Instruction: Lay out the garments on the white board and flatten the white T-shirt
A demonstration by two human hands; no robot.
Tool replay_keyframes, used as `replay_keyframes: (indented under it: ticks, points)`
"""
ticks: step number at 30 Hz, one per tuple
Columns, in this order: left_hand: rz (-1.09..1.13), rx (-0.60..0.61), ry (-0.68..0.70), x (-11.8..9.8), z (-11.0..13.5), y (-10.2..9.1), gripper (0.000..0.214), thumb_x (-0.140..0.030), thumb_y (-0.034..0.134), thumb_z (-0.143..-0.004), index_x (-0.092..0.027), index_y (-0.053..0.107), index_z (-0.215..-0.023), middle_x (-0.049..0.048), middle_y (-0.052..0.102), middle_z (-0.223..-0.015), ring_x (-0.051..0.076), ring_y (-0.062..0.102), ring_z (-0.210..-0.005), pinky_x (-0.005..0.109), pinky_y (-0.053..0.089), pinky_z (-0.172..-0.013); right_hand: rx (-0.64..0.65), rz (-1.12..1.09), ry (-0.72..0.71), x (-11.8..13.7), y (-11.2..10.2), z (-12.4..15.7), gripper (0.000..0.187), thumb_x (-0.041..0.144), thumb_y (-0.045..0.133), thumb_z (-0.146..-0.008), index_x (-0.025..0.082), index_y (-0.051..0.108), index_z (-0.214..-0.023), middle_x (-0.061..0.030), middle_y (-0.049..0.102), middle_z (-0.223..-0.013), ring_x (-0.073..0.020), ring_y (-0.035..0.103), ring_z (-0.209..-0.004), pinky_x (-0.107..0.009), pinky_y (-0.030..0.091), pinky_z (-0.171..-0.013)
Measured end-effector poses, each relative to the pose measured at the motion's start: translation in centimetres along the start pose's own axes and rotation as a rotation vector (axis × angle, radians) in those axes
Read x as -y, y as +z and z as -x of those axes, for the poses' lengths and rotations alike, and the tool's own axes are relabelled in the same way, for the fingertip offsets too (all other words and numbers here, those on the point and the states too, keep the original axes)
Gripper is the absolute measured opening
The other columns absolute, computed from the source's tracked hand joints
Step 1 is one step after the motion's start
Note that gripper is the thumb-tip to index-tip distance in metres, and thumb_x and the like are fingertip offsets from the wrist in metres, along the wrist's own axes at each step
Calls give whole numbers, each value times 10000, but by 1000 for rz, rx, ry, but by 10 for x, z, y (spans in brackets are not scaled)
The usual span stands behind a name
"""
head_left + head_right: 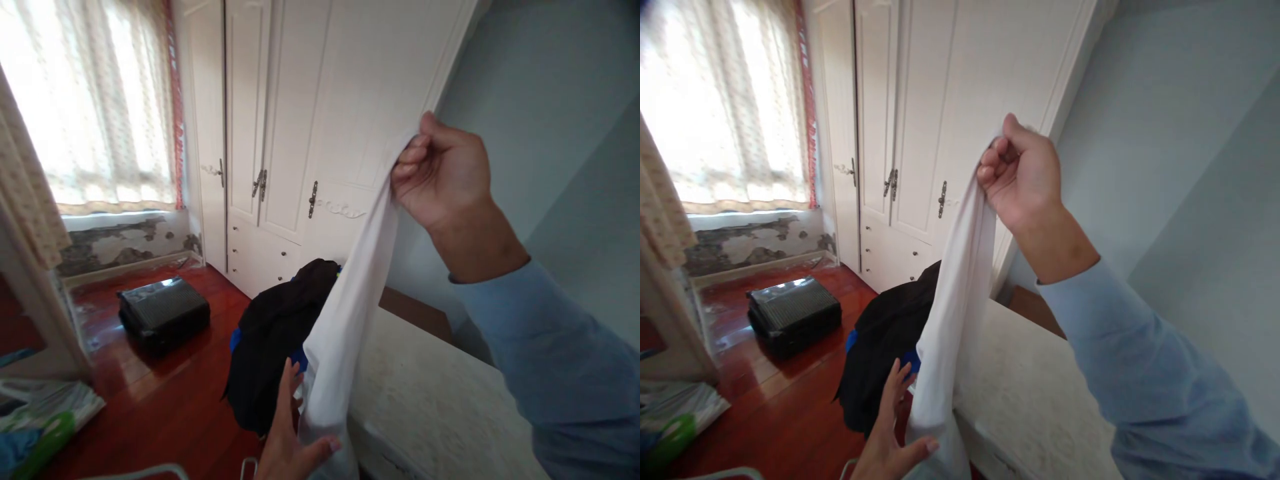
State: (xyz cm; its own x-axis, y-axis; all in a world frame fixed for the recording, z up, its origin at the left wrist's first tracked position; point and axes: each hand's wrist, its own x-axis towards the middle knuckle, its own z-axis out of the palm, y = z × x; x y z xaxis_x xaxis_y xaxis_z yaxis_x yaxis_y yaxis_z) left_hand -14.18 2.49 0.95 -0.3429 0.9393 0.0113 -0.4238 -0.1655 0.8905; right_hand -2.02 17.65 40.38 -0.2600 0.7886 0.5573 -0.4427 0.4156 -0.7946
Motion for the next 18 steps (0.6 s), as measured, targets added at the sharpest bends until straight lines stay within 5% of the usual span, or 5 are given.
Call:
replay_keyframes:
  ticks: [3,8,10,14,18]
  points:
    - [21,-9,-35,14,-6,12,1107,-83,931,-385,-175,536,-1415,185,553,-1421,399,352,-1448,474,261,-1204,-6,9,-24,7,5,-46,525,366,23,-893,56,184,-500,68,493,-601,43,600,-726,-111,263,-560]
    - [-275,-1,-26,2,-10,15,250,-376,828,-658,-169,748,-773,64,703,-754,273,655,-761,333,556,-747,-78,87,-29,-7,-6,-120,385,361,-174,-740,113,5,-507,-13,565,-641,-72,642,-945,-201,302,-559]
    - [-374,-207,84,-21,-8,5,287,-456,788,-701,-175,733,-722,30,682,-698,223,618,-686,285,530,-668,-126,159,-30,-17,-17,-139,429,388,-64,-835,130,71,-520,24,541,-569,-40,664,-859,-187,359,-604]
    - [-424,-806,382,-91,-11,-12,430,-510,810,-684,-221,752,-997,17,736,-923,222,657,-847,257,538,-700,-152,191,-191,-38,-44,-163,367,373,393,-942,173,318,-644,164,496,-476,34,643,-623,-113,463,-740]
    - [-373,-988,675,-149,-28,-9,524,-487,856,-646,-171,740,-1049,55,729,-985,202,649,-798,273,555,-664,-225,103,-290,-59,-69,-195,326,398,510,-928,247,358,-683,163,471,-455,57,574,-543,-29,450,-718]
